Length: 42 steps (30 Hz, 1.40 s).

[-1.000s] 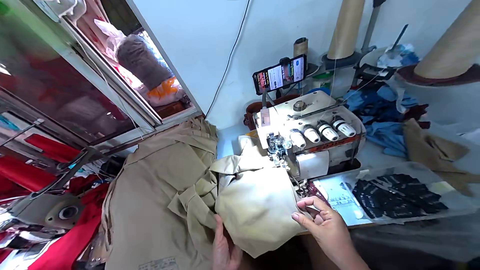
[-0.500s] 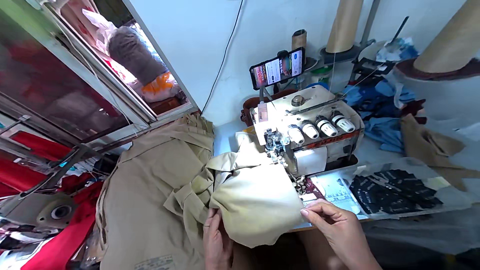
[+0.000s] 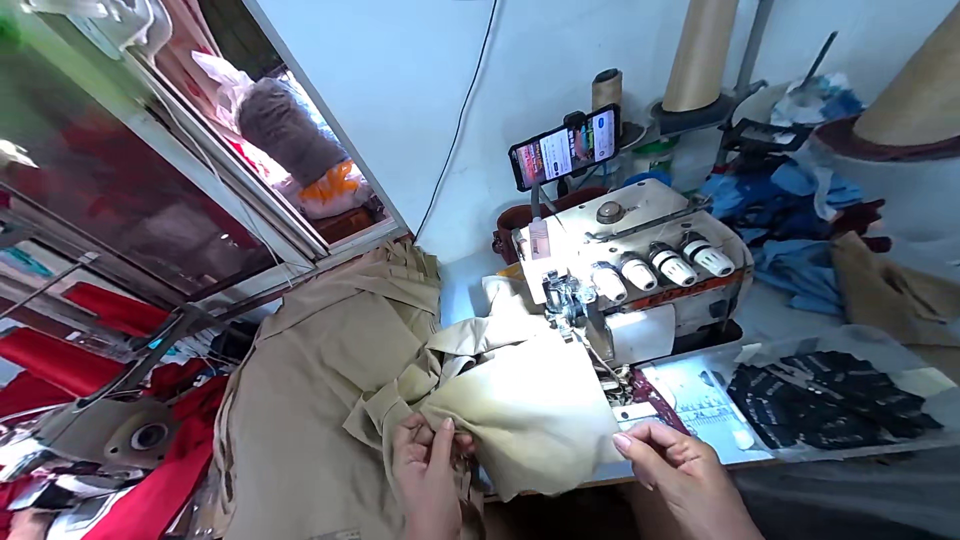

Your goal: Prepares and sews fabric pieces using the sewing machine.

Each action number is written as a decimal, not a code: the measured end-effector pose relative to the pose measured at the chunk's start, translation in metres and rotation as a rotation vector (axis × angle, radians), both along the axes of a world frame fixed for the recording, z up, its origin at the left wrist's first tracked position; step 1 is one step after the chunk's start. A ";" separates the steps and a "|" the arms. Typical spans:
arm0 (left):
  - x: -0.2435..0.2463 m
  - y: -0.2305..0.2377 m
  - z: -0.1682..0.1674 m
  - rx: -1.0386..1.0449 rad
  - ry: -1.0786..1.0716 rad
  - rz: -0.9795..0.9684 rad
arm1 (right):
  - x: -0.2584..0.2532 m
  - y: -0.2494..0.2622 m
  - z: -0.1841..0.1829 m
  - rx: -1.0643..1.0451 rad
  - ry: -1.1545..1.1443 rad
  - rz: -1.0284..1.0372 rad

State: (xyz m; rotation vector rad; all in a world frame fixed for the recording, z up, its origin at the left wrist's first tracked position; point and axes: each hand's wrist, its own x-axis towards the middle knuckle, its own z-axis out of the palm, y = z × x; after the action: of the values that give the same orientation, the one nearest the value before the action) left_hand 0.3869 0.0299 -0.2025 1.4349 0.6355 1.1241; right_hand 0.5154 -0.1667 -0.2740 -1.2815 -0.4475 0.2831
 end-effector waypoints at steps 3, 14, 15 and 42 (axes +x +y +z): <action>0.030 -0.018 0.000 0.394 0.078 0.121 | 0.013 0.021 0.008 0.048 0.009 -0.046; 0.111 0.000 -0.010 0.267 0.485 -0.208 | 0.059 0.074 0.031 -0.018 0.209 -0.120; 0.110 0.001 -0.010 0.266 0.476 -0.215 | 0.058 0.074 0.030 -0.010 0.212 -0.115; 0.062 0.007 -0.018 0.346 0.759 -0.149 | 0.001 0.062 -0.006 0.048 0.008 0.173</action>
State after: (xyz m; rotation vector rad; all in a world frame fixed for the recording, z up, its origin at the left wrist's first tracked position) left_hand 0.4488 0.0366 -0.2203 2.1968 0.8589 0.5589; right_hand 0.5167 -0.1043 -0.2800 -1.1959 -0.5564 0.4204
